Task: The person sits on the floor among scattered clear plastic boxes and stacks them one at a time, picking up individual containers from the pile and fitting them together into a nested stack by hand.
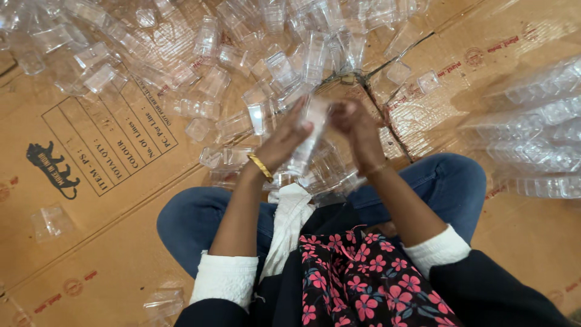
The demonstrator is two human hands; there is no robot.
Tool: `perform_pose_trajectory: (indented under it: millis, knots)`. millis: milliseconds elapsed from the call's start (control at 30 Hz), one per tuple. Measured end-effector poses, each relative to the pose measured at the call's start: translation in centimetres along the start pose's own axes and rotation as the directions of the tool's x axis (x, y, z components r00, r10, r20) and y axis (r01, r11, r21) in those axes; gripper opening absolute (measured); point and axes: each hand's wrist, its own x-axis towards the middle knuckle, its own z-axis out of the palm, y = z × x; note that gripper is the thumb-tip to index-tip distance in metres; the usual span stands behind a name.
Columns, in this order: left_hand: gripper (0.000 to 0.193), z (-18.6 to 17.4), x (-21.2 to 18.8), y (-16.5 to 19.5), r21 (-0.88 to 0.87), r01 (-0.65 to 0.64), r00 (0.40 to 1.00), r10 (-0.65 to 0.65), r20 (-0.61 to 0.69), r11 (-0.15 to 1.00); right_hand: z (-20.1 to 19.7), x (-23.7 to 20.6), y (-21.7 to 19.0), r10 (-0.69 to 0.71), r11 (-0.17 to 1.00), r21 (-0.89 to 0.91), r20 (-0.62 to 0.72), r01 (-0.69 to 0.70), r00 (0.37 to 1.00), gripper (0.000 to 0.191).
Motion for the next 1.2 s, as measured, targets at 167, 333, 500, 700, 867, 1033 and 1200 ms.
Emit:
perform_pose_trajectory:
  millis: [167, 333, 500, 700, 867, 1033, 1200]
  knots:
    - [0.062, -2.2, -1.3, 1.2, -0.135, -0.145, 0.978, 0.121, -0.172, 0.98, 2.4, 3.7, 0.4, -0.479, 0.4, -0.613, 0.495, 0.682, 0.725, 0.059]
    - [0.042, -2.3, -1.5, 1.2, -0.159, -0.052, 0.98, 0.02, -0.196, 0.986, 2.8, 5.1, -2.7, -0.612, 0.3, -0.717, 0.361, 0.629, 0.704, 0.045]
    - [0.065, -1.2, -0.9, 1.2, 0.19, -0.107, 0.988, 0.126, -0.09, 0.976, 2.4, 4.0, -7.2, -0.308, 0.889, -0.286, 0.206, 0.358, 0.929, 0.035]
    - [0.082, -0.6, -1.4, 3.0, 0.267, -0.168, 0.982, 0.186, -0.044, 0.949, 3.0, -0.2, -8.2, -0.128, 0.801, -0.557, 0.2, 0.22, 0.972, 0.04]
    - [0.082, 0.1, -1.9, 5.0, 0.063, -0.156, 0.984, 0.161, -0.075, 0.986, 3.1, -3.2, -7.8, -0.076, 0.995, -0.051, 0.151, 0.085, 0.986, 0.063]
    - [0.093, 0.0, -1.9, 6.1, -0.287, -0.165, 0.971, 0.104, -0.215, 0.944, 4.6, -6.6, -4.3, 0.062, 0.995, -0.098, 0.378, -0.027, 0.924, 0.085]
    - [0.069, -0.6, -2.0, 5.8, -0.359, -0.308, 0.935, 0.211, -0.283, 0.881, 4.6, -6.4, -3.0, 0.072, 0.997, -0.042, 0.36, -0.061, 0.93, 0.069]
